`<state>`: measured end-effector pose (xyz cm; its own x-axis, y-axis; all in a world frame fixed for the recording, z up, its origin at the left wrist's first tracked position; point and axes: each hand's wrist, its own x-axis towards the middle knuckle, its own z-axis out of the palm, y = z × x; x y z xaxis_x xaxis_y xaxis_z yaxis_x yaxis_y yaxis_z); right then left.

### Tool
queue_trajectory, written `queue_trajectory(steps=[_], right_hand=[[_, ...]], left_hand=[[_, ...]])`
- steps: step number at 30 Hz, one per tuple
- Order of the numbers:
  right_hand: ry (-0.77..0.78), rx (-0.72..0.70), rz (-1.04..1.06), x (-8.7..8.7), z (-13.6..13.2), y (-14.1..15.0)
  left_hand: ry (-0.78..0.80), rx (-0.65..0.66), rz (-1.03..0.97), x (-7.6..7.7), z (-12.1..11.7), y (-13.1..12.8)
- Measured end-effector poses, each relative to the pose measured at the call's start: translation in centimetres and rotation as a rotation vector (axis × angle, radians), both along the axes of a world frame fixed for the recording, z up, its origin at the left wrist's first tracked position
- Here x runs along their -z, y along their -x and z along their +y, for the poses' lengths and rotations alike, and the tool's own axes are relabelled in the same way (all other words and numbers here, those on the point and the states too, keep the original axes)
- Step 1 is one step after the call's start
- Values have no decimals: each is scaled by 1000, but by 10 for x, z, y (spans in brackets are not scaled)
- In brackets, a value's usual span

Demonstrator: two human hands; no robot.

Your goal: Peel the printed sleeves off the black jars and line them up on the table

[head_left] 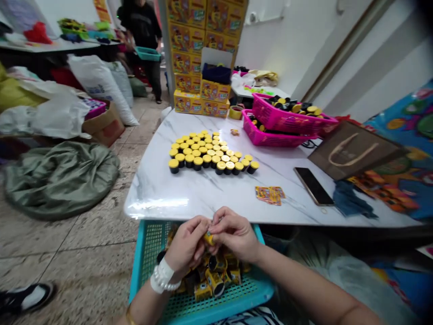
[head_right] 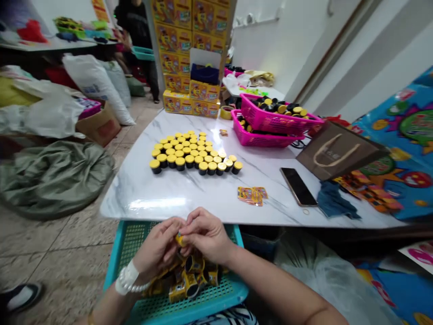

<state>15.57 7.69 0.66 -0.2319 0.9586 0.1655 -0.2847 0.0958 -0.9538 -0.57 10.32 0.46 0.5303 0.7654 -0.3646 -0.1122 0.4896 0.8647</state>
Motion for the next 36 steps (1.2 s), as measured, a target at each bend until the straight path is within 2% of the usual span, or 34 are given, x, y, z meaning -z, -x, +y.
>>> queue_trajectory(steps=[2, 3, 4, 6, 8, 9, 11, 15, 20, 23, 27, 33, 36], right_hand=[[-50, -15, -177, 1, -1, -10], [-112, 20, -327, -1, 1, -21], [-189, 98, -510, -5, 4, -35], [-349, 460, -898, -11, 14, -72], [-349, 777, -1235, -13, 26, -111], [-318, 829, -1357, -12, 32, -128], [-283, 828, -1475, -7, 40, -152], [-345, 786, -1557, 6, 46, -160], [-410, 826, -1610, 6, 51, -153], [-397, 806, -1554, 3, 55, -162], [-378, 731, -1501, 4, 55, -172], [-462, 912, -1496, 8, 50, -158], [-538, 1038, -1364, 1, 47, -140]], left_hand=[[-47, 21, 122, 9, -7, 2], [-122, 32, 209, 12, -10, 3], [-241, 30, 309, 14, -12, 5], [-522, 3, 495, 15, -15, 10], [-758, -22, 603, 13, -15, 12], [-834, -28, 623, 11, -14, 13], [-920, -48, 627, 8, -11, 10], [-938, -87, 568, -2, -3, -4], [-768, -119, 430, -21, 3, -18], [-665, -129, 375, -27, 5, -15], [-596, -128, 389, -25, 6, -6], [-559, -141, 314, -25, 3, -15], [-491, -154, 239, -29, 7, -24]])
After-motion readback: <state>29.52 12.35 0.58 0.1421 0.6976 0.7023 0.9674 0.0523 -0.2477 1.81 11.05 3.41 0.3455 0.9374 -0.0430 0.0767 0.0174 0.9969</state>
